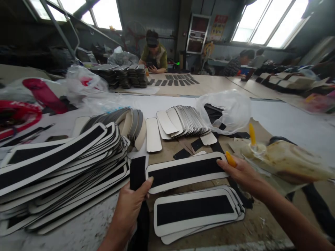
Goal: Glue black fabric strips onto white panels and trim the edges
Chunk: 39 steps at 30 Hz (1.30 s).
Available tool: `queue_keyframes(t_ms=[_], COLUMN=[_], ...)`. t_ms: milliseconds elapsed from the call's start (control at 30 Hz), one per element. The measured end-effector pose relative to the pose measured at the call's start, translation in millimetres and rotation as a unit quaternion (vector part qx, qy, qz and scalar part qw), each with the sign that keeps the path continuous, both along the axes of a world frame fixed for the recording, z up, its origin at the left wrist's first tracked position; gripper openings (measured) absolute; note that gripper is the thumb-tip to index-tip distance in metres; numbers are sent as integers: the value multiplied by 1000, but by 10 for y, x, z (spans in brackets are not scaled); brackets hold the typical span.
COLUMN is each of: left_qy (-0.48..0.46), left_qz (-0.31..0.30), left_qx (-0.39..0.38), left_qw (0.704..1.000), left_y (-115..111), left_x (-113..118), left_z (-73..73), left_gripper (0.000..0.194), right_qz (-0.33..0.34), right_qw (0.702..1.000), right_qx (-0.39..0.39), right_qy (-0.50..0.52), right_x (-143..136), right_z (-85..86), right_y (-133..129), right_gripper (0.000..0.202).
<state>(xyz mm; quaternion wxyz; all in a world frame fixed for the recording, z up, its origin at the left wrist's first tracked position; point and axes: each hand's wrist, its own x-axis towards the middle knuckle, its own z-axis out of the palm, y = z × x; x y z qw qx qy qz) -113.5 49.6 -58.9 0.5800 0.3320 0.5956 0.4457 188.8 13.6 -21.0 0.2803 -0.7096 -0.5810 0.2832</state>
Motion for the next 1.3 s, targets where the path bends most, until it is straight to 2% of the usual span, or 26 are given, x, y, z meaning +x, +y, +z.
queue_keyframes(t_ms=[267, 567, 733, 1000, 1100, 1300], left_qy=[-17, -19, -21, -47, -40, -8], left_qz=[-25, -34, -38, 40, 28, 24], left_qx=[37, 54, 1, -65, -81, -97], left_qw=[999, 998, 999, 996, 995, 995], left_y=[-109, -171, -194, -125, -132, -156], left_x=[38, 79, 105, 108, 108, 129], left_z=[50, 115, 129, 77, 107, 178], left_gripper=[34, 31, 34, 38, 40, 26], right_qz=[-16, 0, 6, 3, -3, 1], right_qw=[998, 998, 998, 999, 998, 998], right_qx=[27, 33, 40, 29, 37, 58], right_qy=[-61, -61, -54, 27, 50, 25], right_x=[71, 114, 65, 14, 6, 35], right_z=[-9, -18, 34, 77, 62, -2], right_y=[-107, -188, -237, -234, -241, -238], right_gripper=[37, 38, 35, 27, 26, 27])
